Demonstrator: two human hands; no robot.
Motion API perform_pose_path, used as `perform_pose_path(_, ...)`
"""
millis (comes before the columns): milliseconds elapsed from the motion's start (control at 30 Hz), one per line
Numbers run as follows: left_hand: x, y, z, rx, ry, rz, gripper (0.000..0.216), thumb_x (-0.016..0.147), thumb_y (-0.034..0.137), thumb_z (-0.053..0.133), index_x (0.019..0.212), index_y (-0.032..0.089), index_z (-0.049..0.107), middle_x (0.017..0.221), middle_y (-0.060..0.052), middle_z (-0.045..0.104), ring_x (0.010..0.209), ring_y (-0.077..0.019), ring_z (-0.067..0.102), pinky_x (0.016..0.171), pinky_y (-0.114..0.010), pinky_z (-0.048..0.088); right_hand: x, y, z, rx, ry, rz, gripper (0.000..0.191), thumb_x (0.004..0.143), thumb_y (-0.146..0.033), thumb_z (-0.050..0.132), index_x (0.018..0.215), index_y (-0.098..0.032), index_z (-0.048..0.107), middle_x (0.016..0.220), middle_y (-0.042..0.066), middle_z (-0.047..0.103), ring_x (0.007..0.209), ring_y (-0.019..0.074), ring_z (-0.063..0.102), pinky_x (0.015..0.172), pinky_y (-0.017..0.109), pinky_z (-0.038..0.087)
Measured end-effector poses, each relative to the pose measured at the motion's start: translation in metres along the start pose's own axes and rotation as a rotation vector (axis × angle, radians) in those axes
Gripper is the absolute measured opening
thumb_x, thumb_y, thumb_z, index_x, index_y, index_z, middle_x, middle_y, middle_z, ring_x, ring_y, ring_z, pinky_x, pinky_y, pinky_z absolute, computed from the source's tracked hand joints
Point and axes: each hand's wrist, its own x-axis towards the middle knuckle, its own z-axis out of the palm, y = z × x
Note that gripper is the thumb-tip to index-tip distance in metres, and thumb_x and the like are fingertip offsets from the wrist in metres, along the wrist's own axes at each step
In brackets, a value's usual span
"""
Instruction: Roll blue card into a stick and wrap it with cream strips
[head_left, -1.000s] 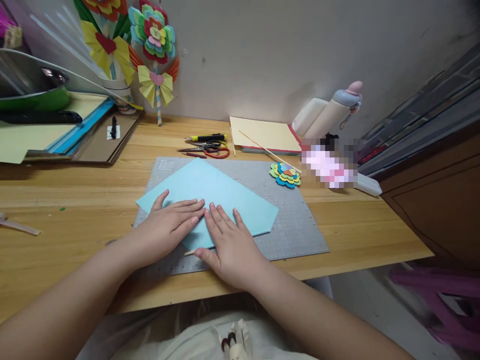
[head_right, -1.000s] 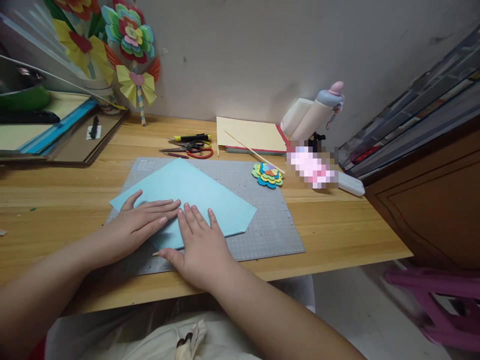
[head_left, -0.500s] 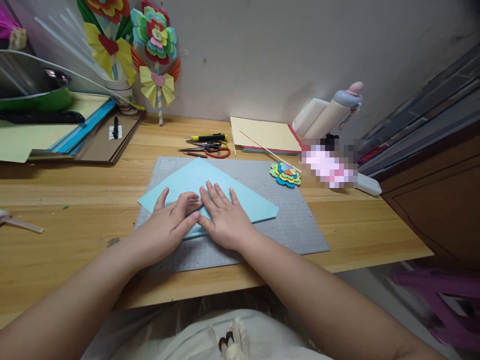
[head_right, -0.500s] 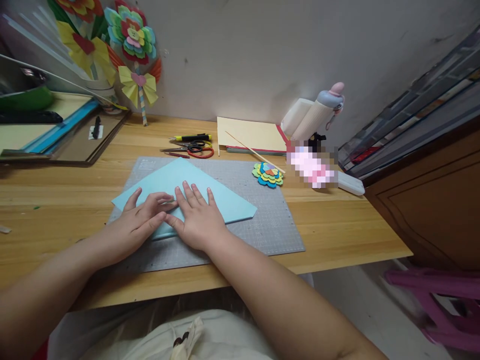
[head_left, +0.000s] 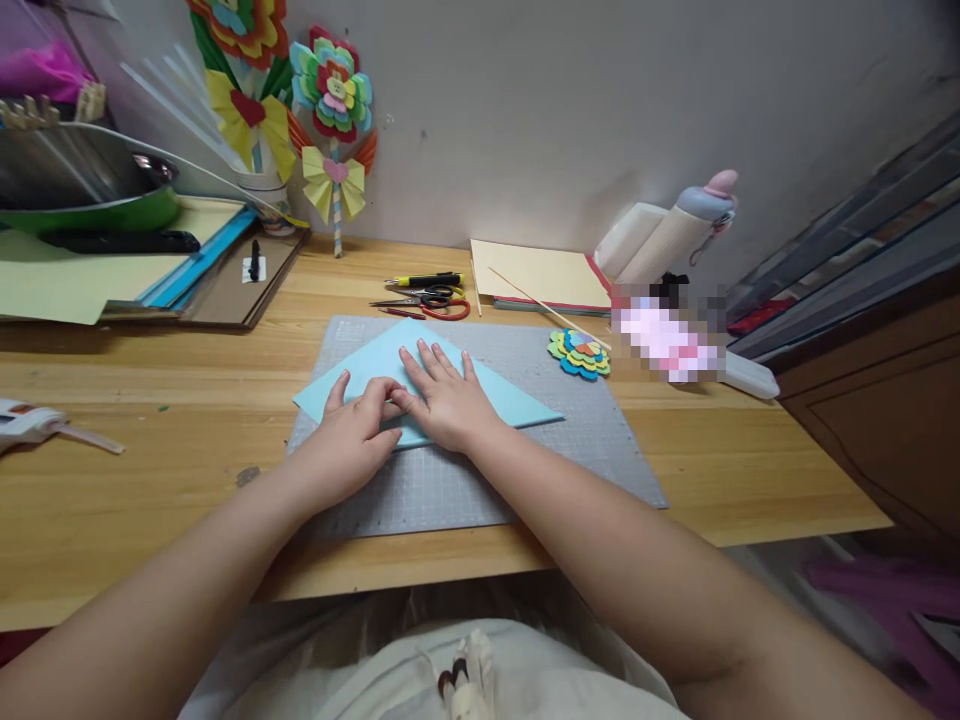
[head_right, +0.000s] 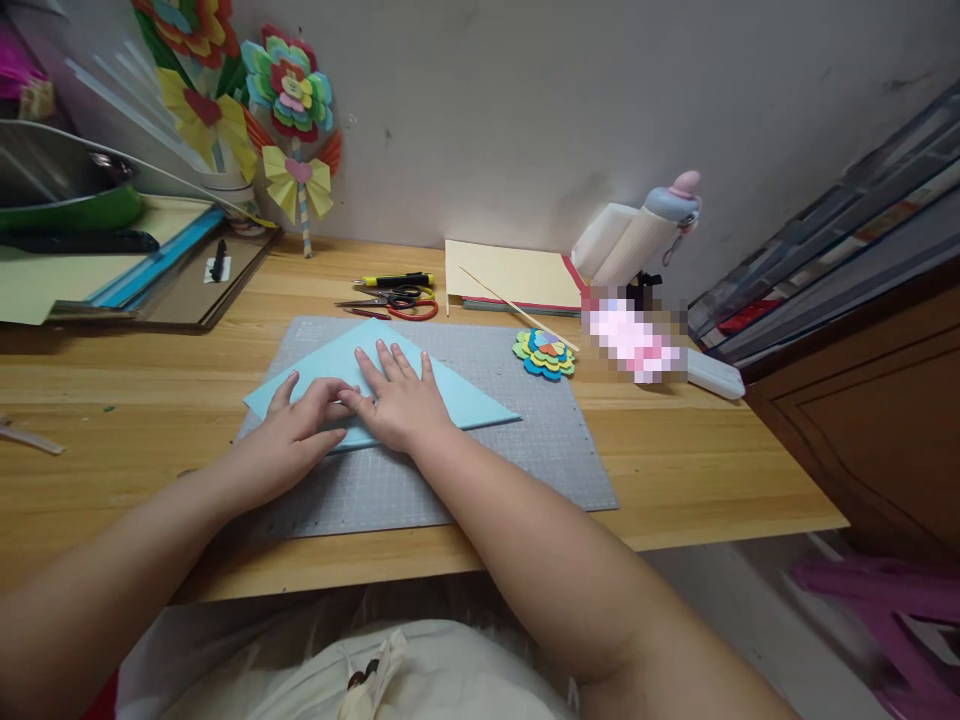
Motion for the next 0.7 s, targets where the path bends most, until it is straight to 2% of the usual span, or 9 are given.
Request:
perform_pose_path(100,0.000,0.006,0.004,0.080,0.132,-0.083,0.041,0.071,0.012,0.041,0.110,0.023,0.041,0.110,-0.002,0.069,0.120,-0.0190,0.051,0.114,-0.050,0.008,0.003,0.002,0.002,0.016,0.005,0.002,0.067,0.092,-0.064,0.014,0.148,-0.027,0.021,0.156,0.007,0.016,0.143,0.0241,0.010,0.111,0.054,-0.001)
perform_pose_path(167,-0.002,0.011,0.009,0.131,0.268,-0.179,0.032,0.073,0.016,0.042,0.105,0.021,0.045,0.109,-0.007,0.066,0.115,-0.0252,0.052,0.109,-0.054,0.015,0.004,0.003,0.003,0.032,0.019,0.000,0.066,0.092,-0.064,0.016,0.145,-0.027,0.029,0.155,0.008,0.020,0.143,0.0251,0.013,0.111,0.055,0.001)
perform_pose_path(233,-0.007,0.017,0.016,0.199,0.354,-0.214,0.018,0.077,0.023,0.045,0.095,0.021,0.051,0.102,-0.010,0.065,0.110,-0.0309,0.051,0.099,-0.055,0.026,0.005,0.003,0.003,0.045,0.041,-0.003,0.063,0.093,-0.063,0.019,0.142,-0.027,0.035,0.154,0.009,0.023,0.142,0.0255,0.016,0.111,0.055,0.003)
perform_pose_path(300,-0.011,0.022,0.022,0.272,0.353,-0.138,0.013,0.080,0.029,0.049,0.088,0.022,0.056,0.096,-0.010,0.065,0.105,-0.0318,0.051,0.090,-0.051,0.032,0.006,0.004,0.004,0.054,0.068,-0.005,0.059,0.094,-0.061,0.023,0.139,-0.027,0.040,0.153,0.010,0.027,0.140,0.0255,0.020,0.110,0.056,0.003)
perform_pose_path(433,-0.014,0.024,0.030,0.353,0.297,0.094,0.015,0.085,0.034,0.053,0.087,0.024,0.064,0.096,-0.006,0.068,0.100,-0.0282,0.052,0.086,-0.047,0.031,0.008,0.005,0.006,0.082,0.127,-0.013,0.053,0.094,-0.057,0.028,0.135,-0.028,0.045,0.149,0.010,0.033,0.137,0.0262,0.026,0.109,0.058,0.004)
perform_pose_path(567,-0.011,0.023,0.031,0.387,0.311,0.158,0.017,0.088,0.027,0.052,0.077,0.022,0.065,0.087,-0.004,0.069,0.098,-0.0254,0.053,0.084,-0.045,0.031,0.012,0.005,0.005,0.134,0.192,-0.039,0.045,0.095,-0.053,0.035,0.126,-0.027,0.053,0.141,0.010,0.044,0.132,0.0267,0.033,0.107,0.060,0.009)
perform_pose_path(633,-0.010,0.023,0.030,0.397,0.309,0.177,0.020,0.087,0.025,0.053,0.071,0.021,0.064,0.081,-0.003,0.068,0.094,-0.0242,0.054,0.082,-0.043,0.031,0.009,0.008,0.001,0.169,0.232,-0.056,0.040,0.098,-0.046,0.032,0.124,-0.026,0.054,0.134,0.009,0.051,0.127,0.0232,0.040,0.107,0.055,0.016)
perform_pose_path(700,-0.009,0.023,0.030,0.399,0.305,0.190,0.020,0.087,0.025,0.055,0.070,0.020,0.064,0.076,-0.002,0.067,0.090,-0.0231,0.055,0.079,-0.041,0.031,-0.001,0.012,-0.007,0.199,0.279,-0.073,0.037,0.101,-0.036,0.027,0.121,-0.022,0.054,0.123,0.008,0.057,0.118,0.0188,0.047,0.105,0.045,0.025)
